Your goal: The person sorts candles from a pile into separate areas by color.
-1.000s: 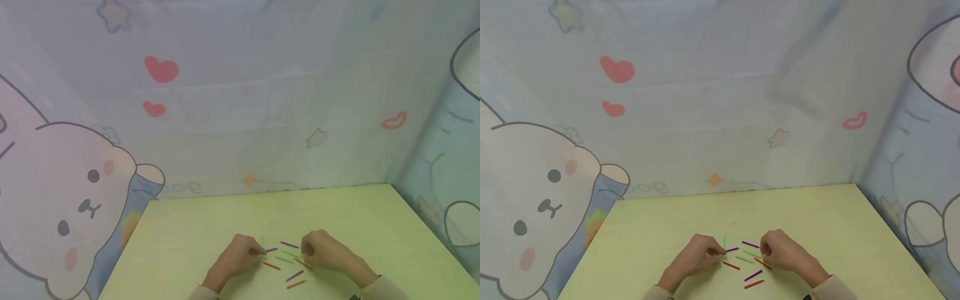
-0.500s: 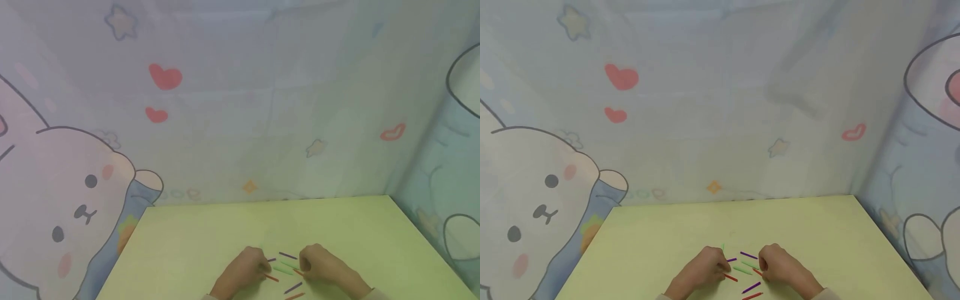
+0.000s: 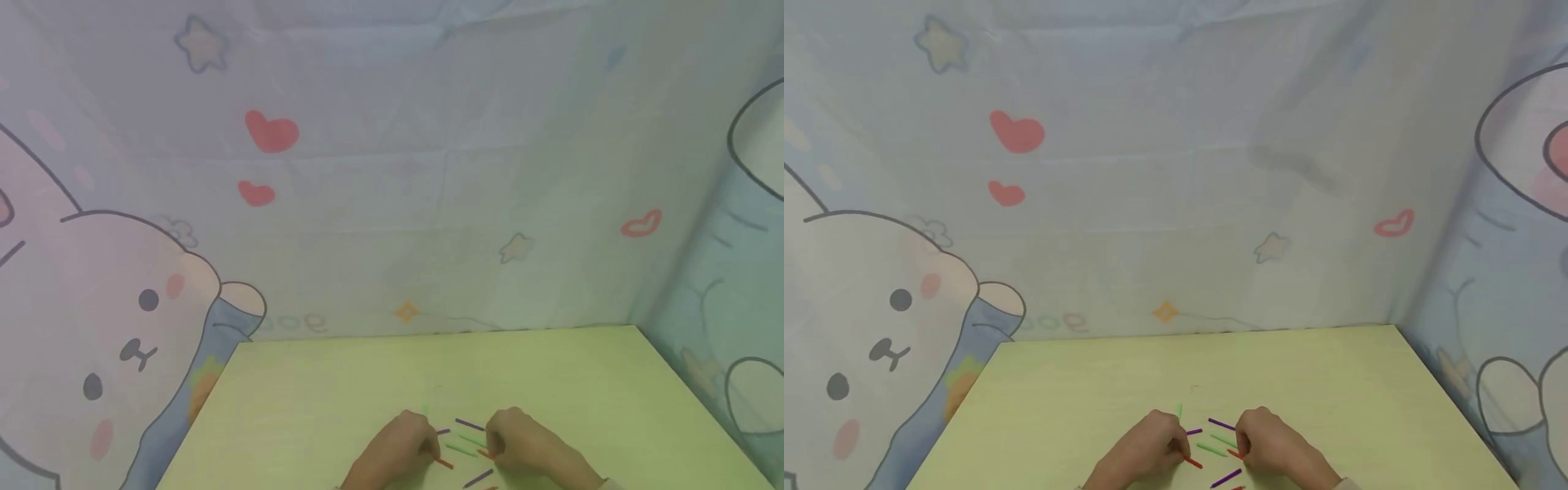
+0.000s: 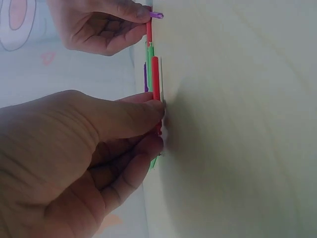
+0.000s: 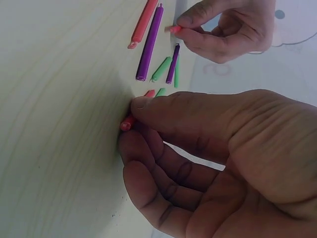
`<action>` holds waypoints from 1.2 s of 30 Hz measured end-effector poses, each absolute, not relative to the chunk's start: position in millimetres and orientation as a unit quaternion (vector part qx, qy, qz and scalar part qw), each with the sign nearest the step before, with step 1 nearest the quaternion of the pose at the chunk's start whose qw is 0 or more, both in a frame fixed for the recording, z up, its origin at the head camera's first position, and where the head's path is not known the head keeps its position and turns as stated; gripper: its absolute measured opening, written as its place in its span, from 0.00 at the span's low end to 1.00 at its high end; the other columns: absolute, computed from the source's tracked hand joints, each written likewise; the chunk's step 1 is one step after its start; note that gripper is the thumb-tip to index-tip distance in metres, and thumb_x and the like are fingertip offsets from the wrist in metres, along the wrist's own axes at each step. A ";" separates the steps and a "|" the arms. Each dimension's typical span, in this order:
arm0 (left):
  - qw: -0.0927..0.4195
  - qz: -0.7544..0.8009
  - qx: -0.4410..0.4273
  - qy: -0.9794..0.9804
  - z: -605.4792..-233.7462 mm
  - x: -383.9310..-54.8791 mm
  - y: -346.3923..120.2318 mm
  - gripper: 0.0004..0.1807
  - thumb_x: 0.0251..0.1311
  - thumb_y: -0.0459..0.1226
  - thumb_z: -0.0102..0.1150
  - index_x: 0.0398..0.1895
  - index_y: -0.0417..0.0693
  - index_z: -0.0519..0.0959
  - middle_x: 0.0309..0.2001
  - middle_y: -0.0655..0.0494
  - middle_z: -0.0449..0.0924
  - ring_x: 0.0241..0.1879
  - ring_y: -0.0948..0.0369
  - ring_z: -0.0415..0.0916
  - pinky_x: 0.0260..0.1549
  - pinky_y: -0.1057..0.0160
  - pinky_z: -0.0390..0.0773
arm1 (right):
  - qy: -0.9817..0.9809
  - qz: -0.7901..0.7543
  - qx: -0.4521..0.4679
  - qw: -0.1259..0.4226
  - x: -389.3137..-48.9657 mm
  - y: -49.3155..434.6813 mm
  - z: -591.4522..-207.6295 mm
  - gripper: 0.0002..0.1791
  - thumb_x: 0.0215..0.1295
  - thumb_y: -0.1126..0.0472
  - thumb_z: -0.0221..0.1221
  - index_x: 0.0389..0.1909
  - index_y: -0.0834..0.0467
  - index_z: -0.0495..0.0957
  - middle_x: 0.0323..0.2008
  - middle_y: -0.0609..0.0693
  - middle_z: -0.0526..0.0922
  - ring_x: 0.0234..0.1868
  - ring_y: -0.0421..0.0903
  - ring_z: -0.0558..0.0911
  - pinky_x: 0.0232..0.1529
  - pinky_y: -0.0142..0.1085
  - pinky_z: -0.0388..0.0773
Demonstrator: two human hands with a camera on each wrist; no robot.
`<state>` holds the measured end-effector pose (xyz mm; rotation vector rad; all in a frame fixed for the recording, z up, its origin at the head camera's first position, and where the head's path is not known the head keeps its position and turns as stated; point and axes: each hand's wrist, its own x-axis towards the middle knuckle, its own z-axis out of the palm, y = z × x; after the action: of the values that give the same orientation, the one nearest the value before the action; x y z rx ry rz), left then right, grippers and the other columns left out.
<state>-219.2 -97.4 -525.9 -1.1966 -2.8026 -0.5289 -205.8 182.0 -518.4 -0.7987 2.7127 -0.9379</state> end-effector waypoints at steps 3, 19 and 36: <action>0.036 -0.176 -0.381 -0.907 -521.7 -218.4 -102.6 0.09 0.60 0.30 0.80 0.30 0.56 0.95 0.32 0.72 0.89 0.34 0.77 0.79 0.41 0.80 0.79 | 0.905 -0.317 -0.269 0.089 -205.4 181.9 -518.4 0.15 0.54 0.75 0.72 0.22 0.53 0.82 0.24 0.38 0.79 0.27 0.35 0.74 0.28 0.32 0.78; 0.061 -0.202 -0.306 -0.928 -489.7 -238.1 -140.4 0.06 0.65 0.31 0.78 0.36 0.53 0.94 0.35 0.65 0.89 0.37 0.70 0.82 0.37 0.69 0.84 | 0.912 -0.300 -0.268 0.087 -207.5 182.5 -521.8 0.17 0.54 0.75 0.73 0.22 0.51 0.80 0.25 0.37 0.77 0.29 0.36 0.72 0.30 0.32 0.76; 0.129 -0.207 -0.235 -0.941 -456.0 -253.9 -195.1 0.09 0.62 0.27 0.79 0.36 0.52 0.93 0.35 0.62 0.89 0.36 0.60 0.85 0.35 0.63 0.85 | 0.905 -0.299 -0.292 0.081 -206.9 183.6 -518.1 0.16 0.57 0.74 0.74 0.24 0.52 0.80 0.26 0.38 0.78 0.30 0.33 0.72 0.31 0.31 0.77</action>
<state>-253.9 -195.1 -456.0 -0.6816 -2.7346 -0.6022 -206.9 183.6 -518.1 -0.8716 2.7060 -0.8943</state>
